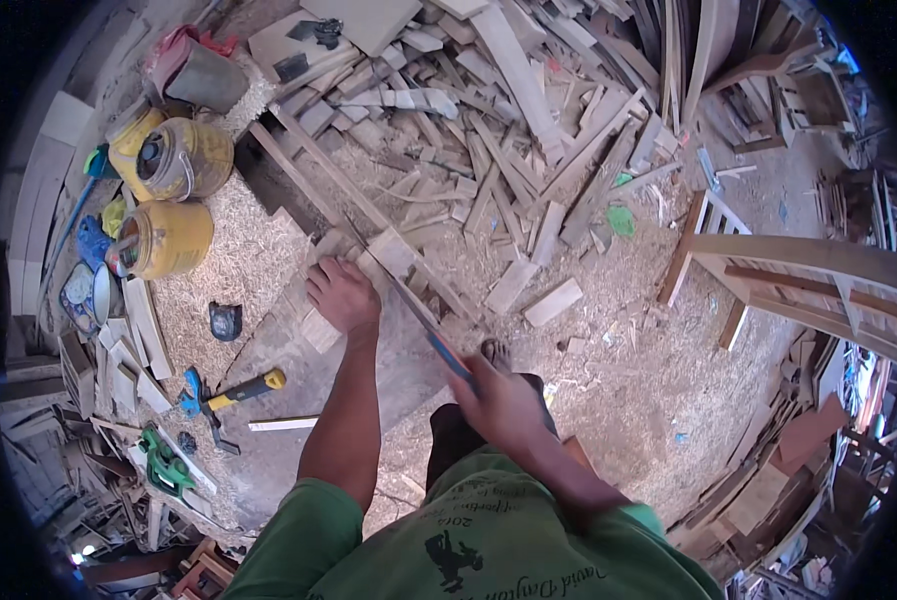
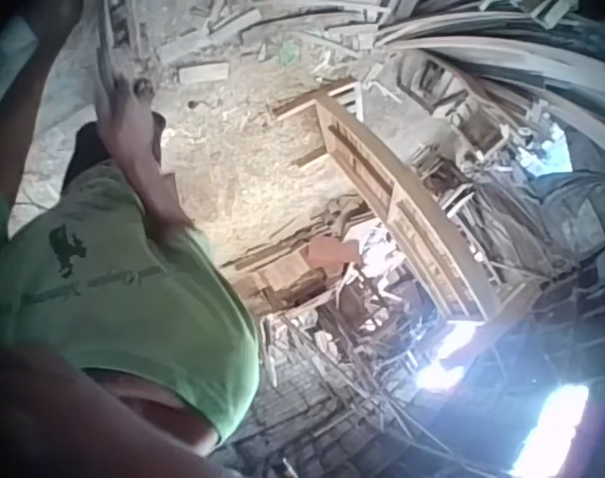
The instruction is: The person assembles a wooden chair frame by hammering nails into the joints. They then measure and cut small wooden pieces using a hand saw and a square ruler to create additional components for the assembly.
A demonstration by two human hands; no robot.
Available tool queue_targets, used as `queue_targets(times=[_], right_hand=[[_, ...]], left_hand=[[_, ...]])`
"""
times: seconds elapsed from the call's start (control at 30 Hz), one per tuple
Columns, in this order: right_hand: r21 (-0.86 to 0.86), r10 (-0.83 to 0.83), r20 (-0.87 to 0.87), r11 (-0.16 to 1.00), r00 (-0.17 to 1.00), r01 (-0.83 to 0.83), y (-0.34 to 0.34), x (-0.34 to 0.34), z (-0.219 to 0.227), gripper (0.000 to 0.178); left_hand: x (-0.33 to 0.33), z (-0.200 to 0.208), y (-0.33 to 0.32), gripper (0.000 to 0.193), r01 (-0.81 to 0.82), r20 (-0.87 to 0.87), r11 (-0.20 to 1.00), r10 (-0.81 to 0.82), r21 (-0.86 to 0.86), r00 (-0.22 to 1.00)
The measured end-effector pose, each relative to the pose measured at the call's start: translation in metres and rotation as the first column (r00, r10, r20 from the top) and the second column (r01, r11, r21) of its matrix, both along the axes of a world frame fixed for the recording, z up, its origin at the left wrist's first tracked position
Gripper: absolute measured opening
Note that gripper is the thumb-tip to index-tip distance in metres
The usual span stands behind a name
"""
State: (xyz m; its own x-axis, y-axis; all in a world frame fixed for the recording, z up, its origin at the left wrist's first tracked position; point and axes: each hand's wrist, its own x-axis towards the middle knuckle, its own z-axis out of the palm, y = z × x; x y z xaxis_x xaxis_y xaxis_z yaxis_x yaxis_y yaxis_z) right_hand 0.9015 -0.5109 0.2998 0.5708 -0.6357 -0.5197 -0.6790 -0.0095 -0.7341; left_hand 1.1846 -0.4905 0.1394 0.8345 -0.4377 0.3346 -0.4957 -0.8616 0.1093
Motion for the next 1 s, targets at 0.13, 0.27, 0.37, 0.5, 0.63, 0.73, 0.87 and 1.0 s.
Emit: queue_targets(times=[0.13,0.27,0.37,0.5,0.63,0.73,0.87,1.0], right_hand=[[-0.099,0.046,-0.003,0.994,0.999,-0.046,0.004,-0.049,0.046,0.039],[-0.095,0.028,0.001,0.995,1.0,-0.028,-0.018,0.031,-0.035,0.039],[-0.154,0.038,0.023,0.988,0.999,-0.034,-0.034,0.077,-0.049,0.042],[-0.171,0.066,0.036,0.984,0.997,-0.059,-0.014,0.013,-0.005,0.034],[-0.009,0.023,-0.006,1.0,1.0,-0.023,-0.003,-0.05,0.044,0.033],[-0.114,0.059,-0.003,0.992,0.998,-0.059,-0.007,-0.017,0.002,0.035],[-0.204,0.054,0.047,0.978,0.997,-0.043,-0.021,0.056,-0.056,0.04],[-0.241,0.086,0.065,0.968,0.994,-0.068,-0.008,0.025,-0.041,0.041]], left_hand=[[-0.01,-0.001,0.006,0.024,0.006,-0.005,1.0,-0.006,0.027,1.0],[-0.011,0.001,-0.003,0.024,0.02,-0.035,1.0,-0.019,0.007,0.999],[-0.015,0.004,-0.002,0.024,0.041,-0.033,0.999,-0.04,0.022,0.999],[-0.003,0.002,-0.001,0.024,0.002,-0.016,1.0,-0.002,0.028,1.0],[-0.008,0.001,0.002,0.024,0.017,-0.037,1.0,-0.017,0.008,0.999],[-0.01,0.0,0.003,0.025,0.003,-0.059,1.0,-0.001,0.028,0.998],[-0.011,0.007,-0.004,0.025,0.036,-0.087,0.999,-0.036,-0.001,0.996],[-0.006,0.004,0.002,0.025,0.025,-0.042,0.999,-0.027,-0.025,0.999]])
